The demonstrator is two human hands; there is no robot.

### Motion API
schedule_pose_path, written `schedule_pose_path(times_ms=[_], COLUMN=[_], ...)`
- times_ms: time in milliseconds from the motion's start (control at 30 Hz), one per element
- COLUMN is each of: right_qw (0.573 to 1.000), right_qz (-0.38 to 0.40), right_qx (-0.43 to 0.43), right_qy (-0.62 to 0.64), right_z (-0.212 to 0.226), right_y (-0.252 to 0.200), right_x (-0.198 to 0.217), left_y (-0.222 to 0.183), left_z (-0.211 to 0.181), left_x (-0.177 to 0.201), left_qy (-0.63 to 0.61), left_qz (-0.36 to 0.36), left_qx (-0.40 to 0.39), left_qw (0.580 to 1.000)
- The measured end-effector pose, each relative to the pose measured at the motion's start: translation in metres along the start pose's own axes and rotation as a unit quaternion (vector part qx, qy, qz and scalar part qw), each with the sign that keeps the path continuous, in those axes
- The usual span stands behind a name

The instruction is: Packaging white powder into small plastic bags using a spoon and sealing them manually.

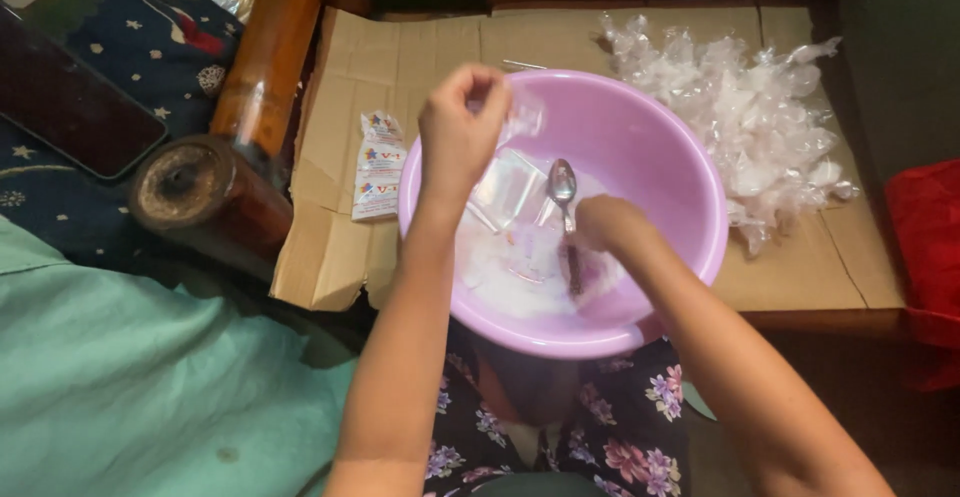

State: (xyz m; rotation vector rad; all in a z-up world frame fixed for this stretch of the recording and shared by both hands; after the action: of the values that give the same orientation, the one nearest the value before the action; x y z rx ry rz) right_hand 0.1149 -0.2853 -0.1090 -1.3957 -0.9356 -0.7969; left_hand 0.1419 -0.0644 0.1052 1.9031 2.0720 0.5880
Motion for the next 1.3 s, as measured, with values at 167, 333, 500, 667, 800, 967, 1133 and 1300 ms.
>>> schedule_pose_path(times_ms=[167, 333, 500, 667, 800, 967, 1133, 1300], right_qw=[1.000, 0.999, 0.997, 0.993, 0.994, 0.997, 0.966, 0.983], right_qz=[0.015, 0.030, -0.049, -0.061, -0.023, 0.045, 0.099, 0.111], right_qx=[-0.016, -0.036, -0.049, -0.103, -0.105, -0.017, -0.115, 0.025], right_qy=[-0.017, -0.025, 0.042, 0.008, -0.009, -0.063, -0.211, -0.147], right_z=[0.006, -0.004, -0.049, -0.078, -0.090, -0.033, -0.041, -0.008], right_y=[0.004, -0.036, -0.054, -0.116, -0.100, -0.120, -0.150, -0.120], right_x=[-0.023, 0.016, 0.062, 0.109, 0.074, 0.078, 0.117, 0.052], left_y=[-0.032, -0.030, -0.029, -0.026, -0.030, -0.029, -0.041, -0.053], left_z=[0.065, 0.076, 0.027, 0.040, 0.034, 0.051, 0.023, 0.026], left_x=[0.011, 0.010, 0.026, 0.025, 0.024, 0.015, 0.008, -0.019], left_qy=[0.096, 0.075, -0.095, -0.138, -0.089, -0.077, -0.024, -0.061], left_qz=[0.058, 0.073, 0.052, 0.062, 0.070, 0.091, 0.119, 0.161], left_qx=[0.147, 0.145, 0.149, 0.117, 0.107, 0.113, 0.142, 0.189], left_qw=[0.983, 0.984, 0.983, 0.982, 0.988, 0.986, 0.982, 0.967])
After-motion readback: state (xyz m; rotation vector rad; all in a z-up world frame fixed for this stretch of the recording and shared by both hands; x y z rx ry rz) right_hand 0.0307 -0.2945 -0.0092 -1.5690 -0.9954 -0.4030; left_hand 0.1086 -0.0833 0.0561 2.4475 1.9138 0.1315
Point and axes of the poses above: each hand's wrist, its own y-axis towards the middle knuckle, its own x-axis out of the back of the hand, z = x × y, the point moved 8 cm from there along y, towards the middle knuckle, and after that the axes turned 9 degrees about -y, right-handed, at the moved point
